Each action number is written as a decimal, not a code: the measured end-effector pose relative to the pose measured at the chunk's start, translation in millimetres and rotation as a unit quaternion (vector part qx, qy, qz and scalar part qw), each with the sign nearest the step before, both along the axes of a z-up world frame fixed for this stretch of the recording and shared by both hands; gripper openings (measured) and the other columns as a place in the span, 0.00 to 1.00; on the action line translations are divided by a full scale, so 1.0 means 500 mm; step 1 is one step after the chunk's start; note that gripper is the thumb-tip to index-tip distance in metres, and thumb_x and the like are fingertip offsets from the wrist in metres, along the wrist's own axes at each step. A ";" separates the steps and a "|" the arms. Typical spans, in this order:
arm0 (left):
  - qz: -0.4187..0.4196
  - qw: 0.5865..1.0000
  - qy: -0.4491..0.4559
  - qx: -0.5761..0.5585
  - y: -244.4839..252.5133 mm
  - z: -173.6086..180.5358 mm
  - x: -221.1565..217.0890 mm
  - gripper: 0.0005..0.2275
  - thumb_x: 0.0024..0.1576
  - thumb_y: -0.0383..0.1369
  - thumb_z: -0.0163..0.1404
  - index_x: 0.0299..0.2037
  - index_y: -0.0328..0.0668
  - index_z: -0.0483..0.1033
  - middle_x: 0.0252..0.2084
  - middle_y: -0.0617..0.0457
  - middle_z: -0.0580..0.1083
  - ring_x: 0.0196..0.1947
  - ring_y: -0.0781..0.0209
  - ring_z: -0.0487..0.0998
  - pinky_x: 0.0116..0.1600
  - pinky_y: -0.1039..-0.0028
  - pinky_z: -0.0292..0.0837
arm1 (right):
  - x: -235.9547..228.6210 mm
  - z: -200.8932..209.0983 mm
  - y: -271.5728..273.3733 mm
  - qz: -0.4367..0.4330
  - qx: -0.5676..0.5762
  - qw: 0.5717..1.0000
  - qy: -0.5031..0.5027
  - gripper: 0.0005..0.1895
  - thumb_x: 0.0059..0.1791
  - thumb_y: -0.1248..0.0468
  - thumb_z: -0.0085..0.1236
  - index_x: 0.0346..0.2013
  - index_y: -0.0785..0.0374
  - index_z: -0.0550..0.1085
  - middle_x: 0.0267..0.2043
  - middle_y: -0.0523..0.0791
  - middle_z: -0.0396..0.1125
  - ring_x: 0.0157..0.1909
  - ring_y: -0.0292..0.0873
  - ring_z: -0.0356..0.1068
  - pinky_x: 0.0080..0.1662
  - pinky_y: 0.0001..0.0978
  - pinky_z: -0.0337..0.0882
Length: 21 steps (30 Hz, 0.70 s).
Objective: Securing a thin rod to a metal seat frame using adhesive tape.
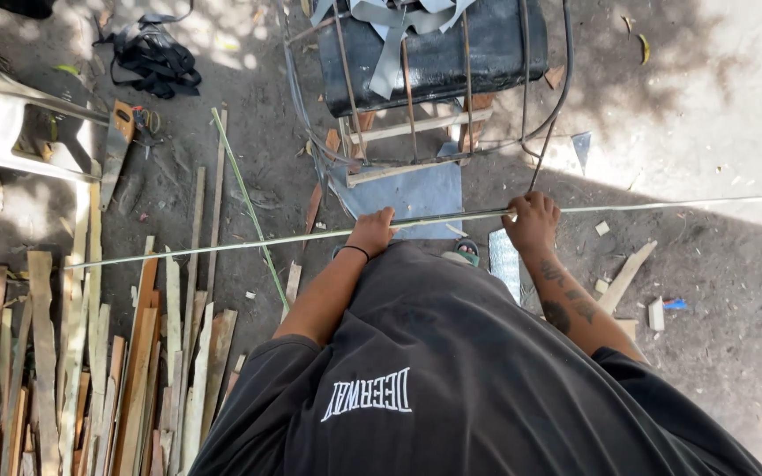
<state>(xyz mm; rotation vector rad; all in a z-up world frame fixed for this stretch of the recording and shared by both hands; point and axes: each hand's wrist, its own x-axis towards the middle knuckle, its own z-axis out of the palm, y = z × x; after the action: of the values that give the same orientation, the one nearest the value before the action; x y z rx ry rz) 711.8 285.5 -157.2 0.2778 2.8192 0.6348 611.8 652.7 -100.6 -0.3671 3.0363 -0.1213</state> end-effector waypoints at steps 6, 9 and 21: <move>-0.021 0.999 -0.037 -0.031 -0.002 -0.050 -0.012 0.15 0.69 0.43 0.41 0.58 0.44 0.69 0.46 0.44 0.73 0.43 0.46 0.78 0.53 0.55 0.69 | 0.026 0.052 -0.123 0.203 -0.061 0.977 -0.018 0.29 0.44 0.54 0.67 0.59 0.46 0.70 0.57 0.45 0.61 0.62 0.54 0.62 0.63 0.54 0.59; -0.016 0.997 -0.057 -0.050 0.002 -0.049 -0.009 0.16 0.70 0.44 0.38 0.58 0.44 0.68 0.46 0.47 0.72 0.43 0.49 0.78 0.56 0.56 0.67 | 0.015 0.031 -0.193 0.286 -0.096 0.953 -0.038 0.30 0.47 0.46 0.62 0.61 0.49 0.69 0.54 0.47 0.65 0.61 0.55 0.68 0.63 0.54 0.63; 0.037 0.991 -0.129 -0.015 0.013 0.002 -0.020 0.15 0.68 0.43 0.42 0.59 0.48 0.70 0.56 0.48 0.72 0.60 0.49 0.73 0.67 0.52 0.60 | -0.017 0.088 -0.261 0.307 0.010 0.910 -0.277 0.21 0.58 0.45 0.36 0.51 0.55 0.69 0.41 0.53 0.76 0.47 0.59 0.77 0.49 0.57 0.73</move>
<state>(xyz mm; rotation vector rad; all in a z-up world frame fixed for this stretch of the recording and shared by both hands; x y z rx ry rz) 701.6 291.9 -156.3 0.0780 2.5961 0.5972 603.2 522.4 -56.4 -1.0549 2.2406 -0.1223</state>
